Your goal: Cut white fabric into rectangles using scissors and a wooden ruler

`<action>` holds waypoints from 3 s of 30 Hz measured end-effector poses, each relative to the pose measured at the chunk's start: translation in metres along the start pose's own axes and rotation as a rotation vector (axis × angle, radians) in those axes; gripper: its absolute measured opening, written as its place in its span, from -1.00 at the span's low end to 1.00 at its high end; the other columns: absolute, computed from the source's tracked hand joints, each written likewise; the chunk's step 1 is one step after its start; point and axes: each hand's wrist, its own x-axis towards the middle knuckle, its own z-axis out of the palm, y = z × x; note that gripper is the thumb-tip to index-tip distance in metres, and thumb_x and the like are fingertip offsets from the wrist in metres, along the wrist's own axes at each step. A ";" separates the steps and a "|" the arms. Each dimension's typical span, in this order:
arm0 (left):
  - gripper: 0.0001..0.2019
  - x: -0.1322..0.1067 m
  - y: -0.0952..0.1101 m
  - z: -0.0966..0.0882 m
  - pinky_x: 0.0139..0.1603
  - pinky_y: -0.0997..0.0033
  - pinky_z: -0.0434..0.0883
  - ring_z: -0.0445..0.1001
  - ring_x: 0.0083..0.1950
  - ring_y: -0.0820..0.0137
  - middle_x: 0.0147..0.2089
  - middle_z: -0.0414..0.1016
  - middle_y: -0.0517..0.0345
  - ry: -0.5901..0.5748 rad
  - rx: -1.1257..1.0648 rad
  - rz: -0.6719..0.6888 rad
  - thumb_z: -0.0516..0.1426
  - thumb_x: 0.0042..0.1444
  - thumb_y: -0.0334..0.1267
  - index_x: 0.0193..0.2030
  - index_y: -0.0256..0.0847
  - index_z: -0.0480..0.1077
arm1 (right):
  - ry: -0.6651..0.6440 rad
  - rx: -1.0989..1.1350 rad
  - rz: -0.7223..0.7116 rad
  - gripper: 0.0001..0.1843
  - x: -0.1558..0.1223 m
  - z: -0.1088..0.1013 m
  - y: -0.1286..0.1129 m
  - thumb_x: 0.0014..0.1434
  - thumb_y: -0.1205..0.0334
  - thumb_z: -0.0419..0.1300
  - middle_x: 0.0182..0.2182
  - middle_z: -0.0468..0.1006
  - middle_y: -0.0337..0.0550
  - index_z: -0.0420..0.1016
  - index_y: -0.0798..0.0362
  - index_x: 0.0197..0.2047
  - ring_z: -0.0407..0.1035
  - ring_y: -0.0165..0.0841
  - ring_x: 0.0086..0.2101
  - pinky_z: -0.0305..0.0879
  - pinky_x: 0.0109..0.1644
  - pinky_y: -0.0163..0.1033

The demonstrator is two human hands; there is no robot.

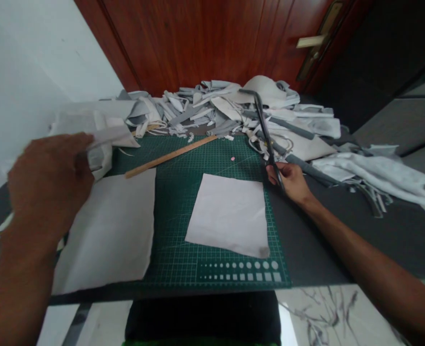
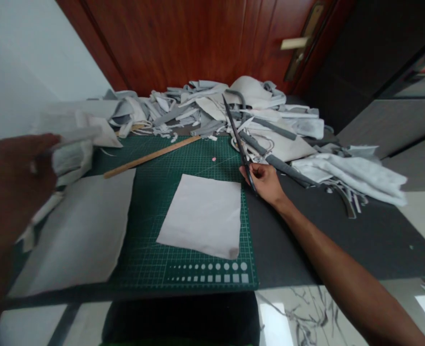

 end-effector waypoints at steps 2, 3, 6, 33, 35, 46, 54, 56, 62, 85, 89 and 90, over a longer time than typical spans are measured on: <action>-0.52 -0.003 0.005 0.030 0.68 -0.13 -0.10 0.20 0.58 0.05 0.54 0.31 0.31 -0.058 0.047 0.106 -0.05 0.53 -0.07 0.35 -0.27 0.45 | 0.036 0.006 0.028 -0.19 0.002 0.000 0.003 0.03 -0.62 0.27 -0.66 0.21 -0.30 0.19 -0.03 -0.63 0.07 -0.45 -0.57 -0.04 -0.47 -0.23; -0.51 -0.006 0.012 0.045 0.67 -0.15 -0.14 0.20 0.58 0.03 0.55 0.30 0.23 -0.072 0.024 0.178 -0.05 0.51 -0.07 0.38 -0.26 0.43 | 0.048 0.007 0.041 -0.19 0.004 0.001 0.005 0.03 -0.63 0.27 -0.66 0.21 -0.31 0.18 -0.04 -0.62 0.07 -0.46 -0.57 -0.04 -0.47 -0.24; -0.51 -0.014 0.055 0.085 0.62 -0.15 0.08 0.24 0.56 0.02 0.57 0.26 0.07 -0.301 -0.061 0.352 -0.09 0.54 -0.19 0.46 -0.29 0.34 | 0.075 -0.010 0.068 -0.19 0.007 0.005 0.011 0.02 -0.64 0.26 -0.65 0.19 -0.33 0.18 -0.04 -0.60 0.05 -0.46 -0.58 -0.07 -0.49 -0.24; -0.42 -0.075 0.190 0.087 0.71 0.10 -0.25 -0.02 0.67 0.31 0.63 0.10 0.06 -0.782 -0.489 0.922 0.02 0.56 -0.11 0.60 -0.24 0.08 | 0.066 -0.038 -0.012 -0.28 0.000 0.012 0.009 0.06 -0.43 0.38 -0.65 0.13 -0.38 0.16 -0.04 -0.60 0.00 -0.49 -0.57 -0.14 -0.51 -0.26; -0.40 -0.078 0.191 0.090 0.71 0.09 -0.36 -0.07 0.68 0.32 0.65 0.06 0.12 -0.841 -0.484 0.933 0.00 0.56 -0.02 0.59 -0.25 0.10 | 0.070 -0.039 -0.014 -0.29 0.000 0.012 0.009 0.05 -0.40 0.39 -0.65 0.14 -0.38 0.17 -0.03 -0.60 0.01 -0.49 -0.57 -0.13 -0.51 -0.27; -0.31 -0.083 0.202 0.081 0.71 0.09 -0.16 -0.13 0.69 0.21 0.67 -0.07 -0.04 -0.967 -0.604 0.911 0.04 0.52 0.09 0.62 -0.25 0.08 | 0.063 -0.043 -0.015 -0.34 0.001 0.013 0.013 0.08 -0.34 0.38 -0.64 0.15 -0.38 0.17 -0.03 -0.58 0.01 -0.49 -0.56 -0.11 -0.49 -0.28; -0.46 -0.052 0.166 0.104 0.69 -0.11 -0.11 -0.13 0.70 0.15 0.69 -0.07 0.05 -0.743 -0.379 0.692 -0.03 0.56 -0.14 0.61 -0.10 0.12 | 0.042 -0.088 -0.031 -0.38 0.000 0.011 0.016 0.11 -0.32 0.35 -0.64 0.22 -0.36 0.23 -0.02 -0.56 0.04 -0.48 -0.56 -0.11 -0.49 -0.28; -0.46 -0.047 0.148 0.122 0.67 -0.17 -0.12 -0.15 0.70 0.13 0.69 -0.07 0.04 -0.704 -0.288 0.645 -0.05 0.56 -0.11 0.61 -0.08 0.10 | 0.038 -0.090 -0.017 -0.37 0.000 0.011 0.015 0.09 -0.35 0.35 -0.64 0.23 -0.35 0.22 -0.02 -0.56 0.05 -0.48 -0.56 -0.11 -0.50 -0.28; -0.43 -0.051 0.127 0.133 0.64 -0.26 -0.05 -0.11 0.70 0.09 0.69 -0.08 0.00 -0.647 -0.115 0.536 -0.11 0.58 -0.04 0.63 -0.08 0.06 | 0.071 -0.143 0.021 -0.36 0.000 0.008 0.010 0.11 -0.39 0.28 -0.65 0.19 -0.35 0.22 -0.04 -0.57 0.05 -0.47 -0.58 -0.08 -0.51 -0.28; -0.56 -0.027 0.118 0.097 0.68 0.08 -0.01 0.26 0.56 0.29 0.48 0.42 0.03 -0.718 -0.483 0.693 -0.04 0.54 -0.28 0.48 -0.16 0.32 | 0.129 -0.646 -0.012 -0.52 0.001 -0.002 0.017 0.15 -0.26 0.18 -0.48 0.63 -0.04 0.42 -0.03 -0.50 0.52 -0.15 -0.43 0.22 -0.35 -0.16; -0.55 -0.006 0.078 0.127 0.60 -0.04 0.17 0.26 0.54 0.14 0.47 0.38 -0.17 -0.533 -0.205 0.394 -0.04 0.50 -0.30 0.44 -0.30 0.32 | 0.096 -0.686 -0.017 -0.55 0.000 -0.001 0.014 0.15 -0.23 0.18 -0.50 0.61 -0.06 0.41 -0.04 -0.51 0.50 -0.15 -0.43 0.20 -0.37 -0.17; -0.55 -0.003 0.071 0.133 0.58 -0.07 0.19 0.25 0.54 0.10 0.47 0.36 -0.22 -0.508 -0.156 0.341 -0.03 0.50 -0.27 0.44 -0.33 0.32 | 0.095 -0.697 -0.016 -0.55 0.000 -0.001 0.014 0.15 -0.22 0.19 -0.50 0.60 -0.06 0.41 -0.04 -0.51 0.50 -0.16 -0.43 0.20 -0.37 -0.17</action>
